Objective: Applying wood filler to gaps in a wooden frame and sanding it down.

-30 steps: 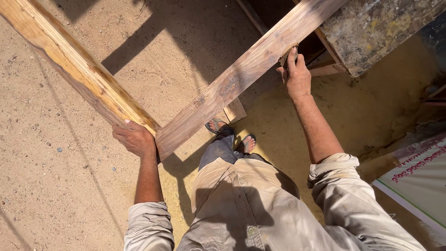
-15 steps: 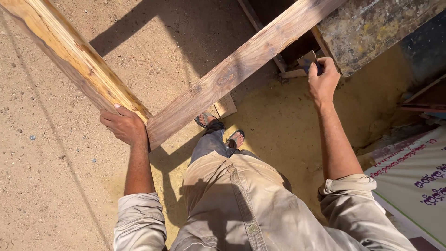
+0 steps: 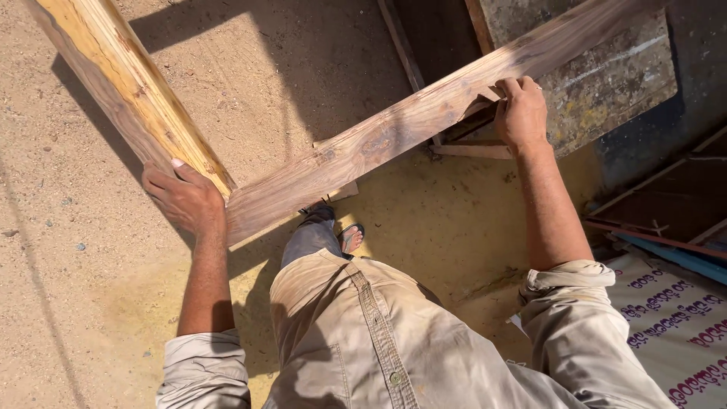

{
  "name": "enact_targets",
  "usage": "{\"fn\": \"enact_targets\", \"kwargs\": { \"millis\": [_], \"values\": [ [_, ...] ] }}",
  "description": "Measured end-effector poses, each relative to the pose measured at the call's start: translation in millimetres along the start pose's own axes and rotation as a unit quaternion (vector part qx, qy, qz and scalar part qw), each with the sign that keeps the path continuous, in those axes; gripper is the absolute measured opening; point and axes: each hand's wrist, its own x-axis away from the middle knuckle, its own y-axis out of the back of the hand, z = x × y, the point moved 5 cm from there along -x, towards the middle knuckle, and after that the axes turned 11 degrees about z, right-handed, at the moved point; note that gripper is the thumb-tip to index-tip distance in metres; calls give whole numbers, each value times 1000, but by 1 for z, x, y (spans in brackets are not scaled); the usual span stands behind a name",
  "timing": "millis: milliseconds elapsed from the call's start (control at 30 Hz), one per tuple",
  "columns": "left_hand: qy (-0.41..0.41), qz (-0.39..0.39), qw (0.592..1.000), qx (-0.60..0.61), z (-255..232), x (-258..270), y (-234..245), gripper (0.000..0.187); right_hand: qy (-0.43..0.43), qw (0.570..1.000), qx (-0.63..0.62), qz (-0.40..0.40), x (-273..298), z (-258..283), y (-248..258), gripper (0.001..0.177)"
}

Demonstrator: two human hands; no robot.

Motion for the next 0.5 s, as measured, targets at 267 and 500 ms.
{"fn": "enact_targets", "kwargs": {
  "millis": [267, 500],
  "values": [
    [16, 78, 995, 60, -20, 3, 28, 50, -68, 988, -137, 37, 1, -11, -20, 25],
    [-2, 75, 996, 52, -24, 4, 31, 53, -55, 995, -84, 14, 5, 3, -33, 30]
  ]
}}
